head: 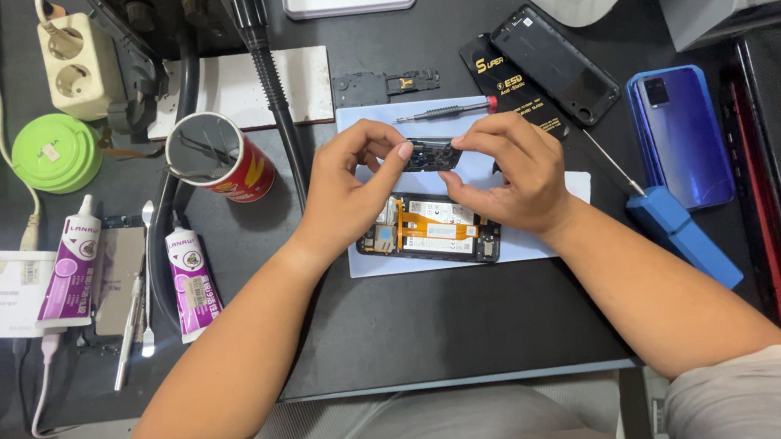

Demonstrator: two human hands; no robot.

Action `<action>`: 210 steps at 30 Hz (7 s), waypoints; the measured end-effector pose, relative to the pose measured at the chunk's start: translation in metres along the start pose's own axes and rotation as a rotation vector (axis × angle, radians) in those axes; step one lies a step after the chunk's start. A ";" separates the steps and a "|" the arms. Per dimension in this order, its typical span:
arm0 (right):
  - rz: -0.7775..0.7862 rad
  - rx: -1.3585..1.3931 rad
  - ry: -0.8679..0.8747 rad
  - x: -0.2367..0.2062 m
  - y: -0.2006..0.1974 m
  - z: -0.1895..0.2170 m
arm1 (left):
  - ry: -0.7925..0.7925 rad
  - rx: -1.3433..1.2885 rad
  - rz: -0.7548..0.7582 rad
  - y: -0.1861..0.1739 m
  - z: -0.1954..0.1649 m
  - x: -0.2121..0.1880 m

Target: The person disassembles a smartphone, removes the motherboard, and uses a metal spudger to carefully pry and separate small components on the board. The person handles the motherboard and phone chassis throughout the clip.

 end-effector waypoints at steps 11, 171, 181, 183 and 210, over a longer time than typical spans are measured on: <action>0.020 0.022 -0.004 0.002 0.000 0.000 | 0.087 -0.022 0.036 0.000 -0.008 0.000; 0.185 0.378 -0.077 0.005 0.017 -0.004 | 0.141 0.236 0.169 -0.004 -0.002 0.004; 0.205 0.295 -0.138 0.009 0.015 -0.001 | 0.127 0.247 0.218 -0.003 0.000 0.002; 0.199 0.267 -0.167 0.009 0.016 -0.002 | 0.141 0.263 0.226 -0.003 -0.001 0.001; 0.148 0.267 0.006 0.012 0.018 0.001 | 0.116 0.332 0.174 -0.005 -0.001 0.001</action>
Point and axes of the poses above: each hand's wrist, its own x-axis towards the middle knuckle, its own y-axis out of the palm, z = x × y, the point moved 2 cm from there along x, towards the middle knuckle, and after that the axes turned 1 degree about -z, right-handed, at the moved point
